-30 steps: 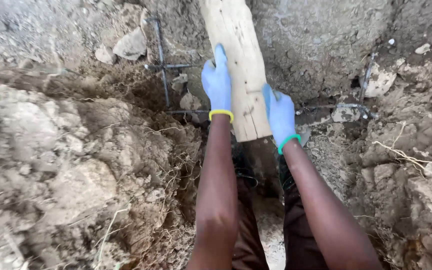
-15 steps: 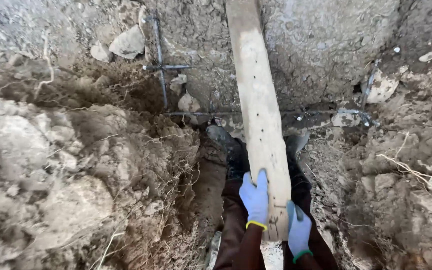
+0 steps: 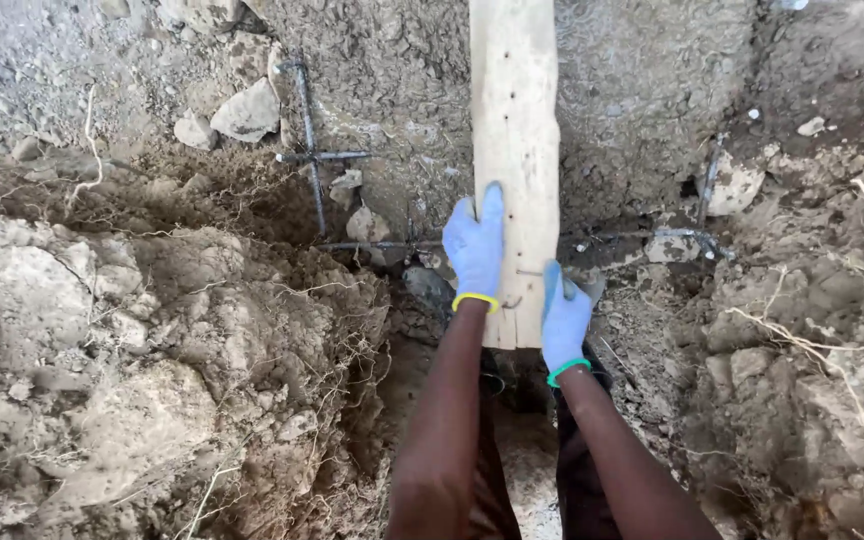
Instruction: Compacting wet concrete in a trench using a wooden plank
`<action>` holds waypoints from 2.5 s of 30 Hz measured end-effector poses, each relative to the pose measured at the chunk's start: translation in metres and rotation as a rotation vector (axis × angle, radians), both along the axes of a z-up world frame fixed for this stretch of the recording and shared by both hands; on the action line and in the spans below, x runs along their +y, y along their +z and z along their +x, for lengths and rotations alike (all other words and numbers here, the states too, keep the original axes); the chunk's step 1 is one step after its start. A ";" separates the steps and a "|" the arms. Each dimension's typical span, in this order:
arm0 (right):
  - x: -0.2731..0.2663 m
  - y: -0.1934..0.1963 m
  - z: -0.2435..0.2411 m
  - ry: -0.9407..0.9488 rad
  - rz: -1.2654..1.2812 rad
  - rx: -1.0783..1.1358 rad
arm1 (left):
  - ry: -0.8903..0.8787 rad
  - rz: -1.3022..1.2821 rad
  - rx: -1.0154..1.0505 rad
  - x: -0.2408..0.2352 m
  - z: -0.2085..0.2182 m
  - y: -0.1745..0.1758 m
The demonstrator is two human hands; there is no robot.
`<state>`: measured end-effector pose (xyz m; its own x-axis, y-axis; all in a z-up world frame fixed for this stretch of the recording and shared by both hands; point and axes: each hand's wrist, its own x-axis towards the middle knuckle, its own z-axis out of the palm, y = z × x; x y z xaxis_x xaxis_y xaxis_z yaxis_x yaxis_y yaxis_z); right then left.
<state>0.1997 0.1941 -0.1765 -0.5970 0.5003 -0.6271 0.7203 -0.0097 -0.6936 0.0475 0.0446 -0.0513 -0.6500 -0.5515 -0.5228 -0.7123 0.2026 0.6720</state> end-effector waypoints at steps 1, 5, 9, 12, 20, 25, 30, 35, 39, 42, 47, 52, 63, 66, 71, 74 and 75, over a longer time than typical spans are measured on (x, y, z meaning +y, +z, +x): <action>0.000 -0.030 0.011 0.022 -0.020 0.002 | -0.007 -0.015 -0.014 -0.004 0.000 -0.004; -0.024 0.040 -0.021 -0.217 -0.318 0.085 | -0.050 -0.129 0.016 -0.002 -0.003 0.011; -0.031 0.100 -0.033 -0.170 -0.319 0.050 | -0.045 -0.297 0.018 0.015 0.018 0.018; -0.022 0.142 -0.025 0.011 -0.175 0.012 | -0.048 -0.241 -0.084 0.021 0.039 0.024; -0.025 0.041 -0.037 0.132 -0.098 0.019 | -0.033 -0.304 0.091 0.006 -0.006 0.002; -0.060 0.049 -0.115 0.068 -0.201 -0.023 | -0.072 -0.376 0.147 -0.016 -0.071 0.004; -0.047 0.027 -0.095 0.114 -0.176 0.153 | -0.479 -1.356 0.568 -0.037 -0.050 -0.047; -0.021 0.046 -0.065 0.102 -0.169 0.011 | -0.120 -0.123 -0.006 -0.023 -0.048 0.007; -0.047 0.104 -0.076 0.048 -0.207 0.007 | -0.222 -0.322 -0.029 -0.011 -0.040 0.018; -0.063 0.123 -0.046 -0.150 -0.327 -0.062 | -0.285 -0.591 0.056 0.005 0.004 0.014; 0.011 0.033 0.131 0.085 -0.278 -0.202 | -0.032 -0.184 -0.246 0.019 0.106 0.025; 0.007 0.092 0.146 0.057 -0.129 -0.228 | 0.144 -0.081 -0.343 0.043 0.145 0.003; 0.067 0.082 0.076 0.161 0.321 -0.260 | 0.065 0.104 -0.341 0.084 0.047 0.032; 0.070 0.072 0.016 0.194 0.458 0.019 | 0.090 0.160 -0.054 0.087 0.003 0.010; 0.070 0.084 -0.107 0.369 0.322 0.084 | 0.142 0.236 0.017 0.090 -0.053 -0.075; 0.067 0.106 -0.145 0.349 0.002 0.108 | 0.146 0.310 0.041 0.099 -0.047 -0.088; 0.075 0.103 -0.138 0.342 0.002 0.112 | 0.139 0.309 0.045 0.101 -0.037 -0.095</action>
<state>0.0618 0.2696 -0.0738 -0.7952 0.2604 -0.5476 0.6012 0.2204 -0.7681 0.0107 0.1460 -0.1462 -0.6060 -0.4562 -0.6516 -0.6873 -0.1121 0.7177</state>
